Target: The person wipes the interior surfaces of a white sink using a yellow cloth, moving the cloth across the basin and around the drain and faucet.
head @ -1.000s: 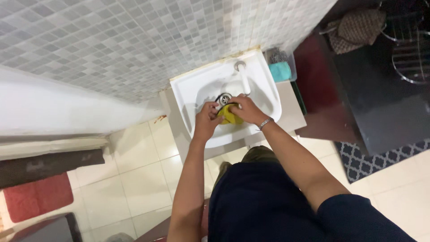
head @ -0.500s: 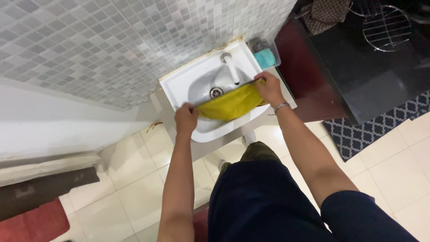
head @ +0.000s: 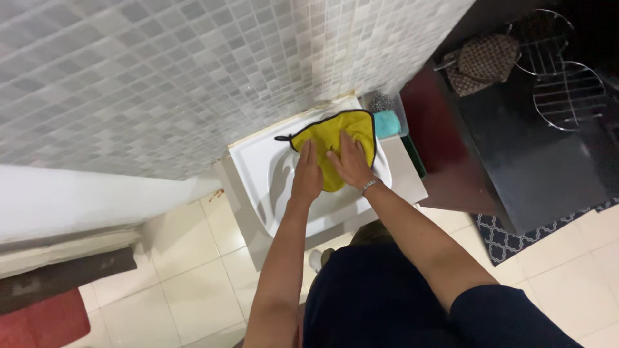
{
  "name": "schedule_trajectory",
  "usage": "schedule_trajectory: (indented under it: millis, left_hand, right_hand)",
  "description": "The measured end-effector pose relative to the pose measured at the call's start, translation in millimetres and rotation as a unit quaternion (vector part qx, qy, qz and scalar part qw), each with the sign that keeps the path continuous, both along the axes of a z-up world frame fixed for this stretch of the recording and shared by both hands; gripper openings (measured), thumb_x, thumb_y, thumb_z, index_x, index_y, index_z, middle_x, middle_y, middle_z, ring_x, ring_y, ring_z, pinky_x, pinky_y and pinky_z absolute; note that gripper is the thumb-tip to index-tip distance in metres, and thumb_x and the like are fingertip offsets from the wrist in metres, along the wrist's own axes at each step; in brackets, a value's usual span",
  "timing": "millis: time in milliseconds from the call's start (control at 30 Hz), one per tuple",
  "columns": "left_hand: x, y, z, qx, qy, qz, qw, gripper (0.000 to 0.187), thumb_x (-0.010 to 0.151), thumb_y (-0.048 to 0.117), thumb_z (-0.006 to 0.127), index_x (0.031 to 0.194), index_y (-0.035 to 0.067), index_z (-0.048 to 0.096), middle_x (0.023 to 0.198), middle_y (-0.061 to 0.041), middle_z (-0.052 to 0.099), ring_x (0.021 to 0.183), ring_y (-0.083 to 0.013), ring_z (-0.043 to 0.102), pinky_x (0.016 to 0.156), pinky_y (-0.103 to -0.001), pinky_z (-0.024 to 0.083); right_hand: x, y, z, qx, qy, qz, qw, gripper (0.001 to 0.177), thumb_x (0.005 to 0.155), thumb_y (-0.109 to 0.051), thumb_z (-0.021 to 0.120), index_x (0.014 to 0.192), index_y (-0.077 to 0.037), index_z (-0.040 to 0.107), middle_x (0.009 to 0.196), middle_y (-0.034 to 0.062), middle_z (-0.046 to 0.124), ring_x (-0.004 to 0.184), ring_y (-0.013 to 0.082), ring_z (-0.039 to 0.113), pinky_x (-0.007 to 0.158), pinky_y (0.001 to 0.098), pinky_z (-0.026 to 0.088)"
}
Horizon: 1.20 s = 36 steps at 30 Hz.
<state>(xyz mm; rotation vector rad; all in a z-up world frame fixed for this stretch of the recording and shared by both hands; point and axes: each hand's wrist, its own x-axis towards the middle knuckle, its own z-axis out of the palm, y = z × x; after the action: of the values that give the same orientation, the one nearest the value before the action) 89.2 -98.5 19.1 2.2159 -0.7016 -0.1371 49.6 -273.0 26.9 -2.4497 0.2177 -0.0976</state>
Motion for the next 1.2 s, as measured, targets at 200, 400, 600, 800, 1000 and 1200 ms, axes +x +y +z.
schedule_trajectory:
  millis: [200,400,600,800,1000,1200]
  left_hand:
    - [50.3,-42.8,-14.3,0.135,-0.052,-0.045,0.988,0.066,0.095,0.002,0.047,0.158,-0.002,0.031,0.168,-0.018,0.028,0.156,-0.0339,0.023,0.123,-0.048,0.022]
    - [61.9,-56.7,-21.2,0.354,-0.109,-0.053,0.927,0.054,0.103,0.02,0.044,0.153,0.001,0.043,0.17,-0.011,0.023,0.159,-0.0249,0.017,0.127,-0.048,0.016]
    - [51.0,-71.9,3.0,0.395,-0.09,-0.028,0.914,0.053,0.099,0.023,0.049,0.148,0.001,0.05,0.17,-0.012,0.019,0.158,-0.0267,0.011,0.125,-0.052,0.013]
    - [26.5,-76.6,3.9,0.358,-0.049,0.022,0.932,0.072,0.093,0.024,0.053,0.158,0.001,0.032,0.172,-0.012,0.01,0.158,-0.0288,0.007,0.123,-0.054,0.012]
    - [-42.2,-57.8,-43.4,0.133,0.294,-0.069,0.944,0.068,0.104,0.029,0.044,0.163,0.001,0.023,0.172,-0.02,0.006,0.15,-0.0389,0.027,0.126,-0.052,0.026]
    - [-64.5,-36.3,-49.7,0.214,0.255,-0.155,0.93,0.043,0.103,0.032,0.043,0.137,0.009,0.058,0.164,-0.018,0.033,0.14,-0.0381,0.044,0.114,-0.047,0.037]
  right_hand:
    - [44.6,-36.1,2.6,-0.132,0.016,0.108,0.985,0.088,0.104,-0.054,0.052,0.15,0.017,0.03,0.158,0.0366,0.033,0.151,0.0442,0.025,0.122,0.0531,0.017]
    - [77.2,-47.5,30.9,-0.105,0.101,0.123,0.982,0.078,0.101,-0.055,0.047,0.147,0.007,0.043,0.16,0.0281,0.038,0.152,0.0404,0.033,0.128,0.0447,0.026]
    - [70.8,-52.6,20.5,-0.093,0.038,0.147,0.984,0.08,0.104,-0.054,0.048,0.148,0.012,0.038,0.159,0.0326,0.033,0.151,0.0437,0.027,0.125,0.0481,0.022]
    - [36.7,-50.6,24.0,-0.093,0.022,0.125,0.988,0.085,0.103,-0.056,0.045,0.156,0.008,0.029,0.164,0.024,0.029,0.155,0.0375,0.022,0.125,0.0461,0.019]
    - [-23.9,-44.2,32.7,-0.205,0.06,0.127,0.969,0.082,0.095,-0.045,0.051,0.156,0.005,0.028,0.166,0.0195,0.024,0.153,0.0316,0.02,0.124,0.0442,0.017]
    - [-82.7,-30.0,15.8,-0.424,0.04,0.104,0.899,0.066,0.093,-0.027,0.057,0.152,-0.001,0.043,0.168,0.0122,0.033,0.155,0.0253,0.026,0.127,0.0404,0.018]
